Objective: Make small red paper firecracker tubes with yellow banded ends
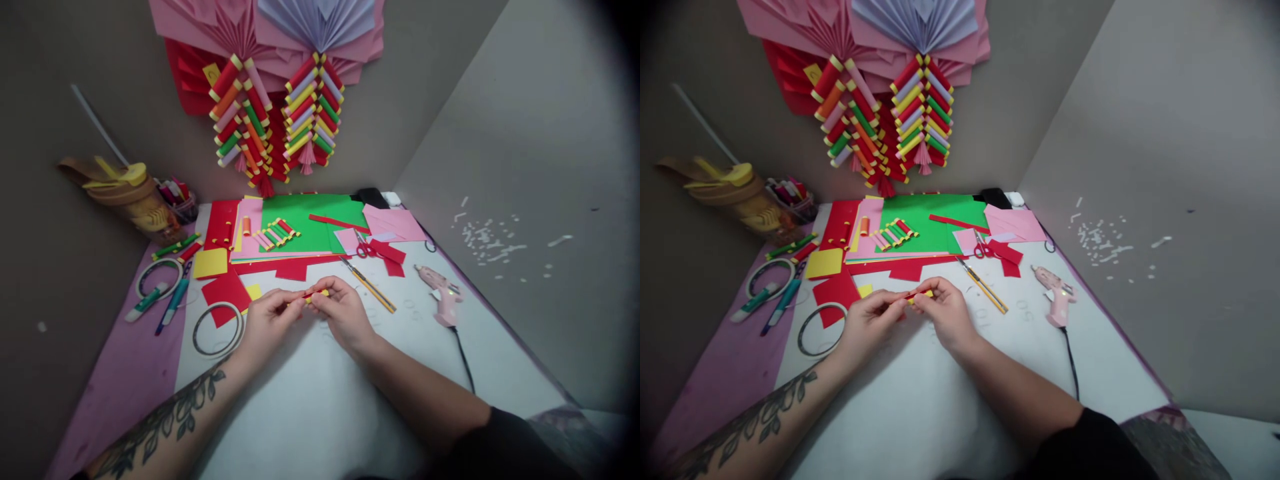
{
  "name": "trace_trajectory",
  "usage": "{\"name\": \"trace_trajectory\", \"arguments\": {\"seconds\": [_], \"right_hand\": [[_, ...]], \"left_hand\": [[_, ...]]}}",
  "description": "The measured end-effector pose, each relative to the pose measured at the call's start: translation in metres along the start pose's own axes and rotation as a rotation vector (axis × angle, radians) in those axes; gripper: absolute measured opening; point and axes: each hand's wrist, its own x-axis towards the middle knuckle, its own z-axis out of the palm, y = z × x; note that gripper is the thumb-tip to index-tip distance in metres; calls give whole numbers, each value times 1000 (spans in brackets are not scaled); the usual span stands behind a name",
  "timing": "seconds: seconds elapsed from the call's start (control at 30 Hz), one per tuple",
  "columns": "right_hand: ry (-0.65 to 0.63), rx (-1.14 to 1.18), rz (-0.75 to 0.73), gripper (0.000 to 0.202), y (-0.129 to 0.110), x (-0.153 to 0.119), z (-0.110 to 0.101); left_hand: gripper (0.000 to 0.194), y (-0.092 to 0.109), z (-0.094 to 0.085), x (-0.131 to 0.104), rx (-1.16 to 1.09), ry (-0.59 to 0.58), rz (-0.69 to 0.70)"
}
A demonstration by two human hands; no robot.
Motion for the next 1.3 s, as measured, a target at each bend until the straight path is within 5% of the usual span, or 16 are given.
{"name": "trace_trajectory", "arguments": {"seconds": [0.13, 0.37, 0.83, 1.07, 1.3], "right_hand": [[29, 44, 59, 19, -5, 0, 1], [-6, 97, 105, 19, -9, 4, -9], [-27, -37, 28, 17, -7, 6, -13], [-14, -138, 34, 19, -10, 0, -3], [-50, -66, 6, 15, -8, -1, -1]], "left_hand": [[19, 0, -3, 1, 82, 1, 118], [30, 5, -14, 9, -72, -264, 147], [28, -6, -7, 9, -234, -203, -91], [22, -6, 3, 6, -163, -28, -152], [15, -4, 2, 6, -238, -1, -128]]}}
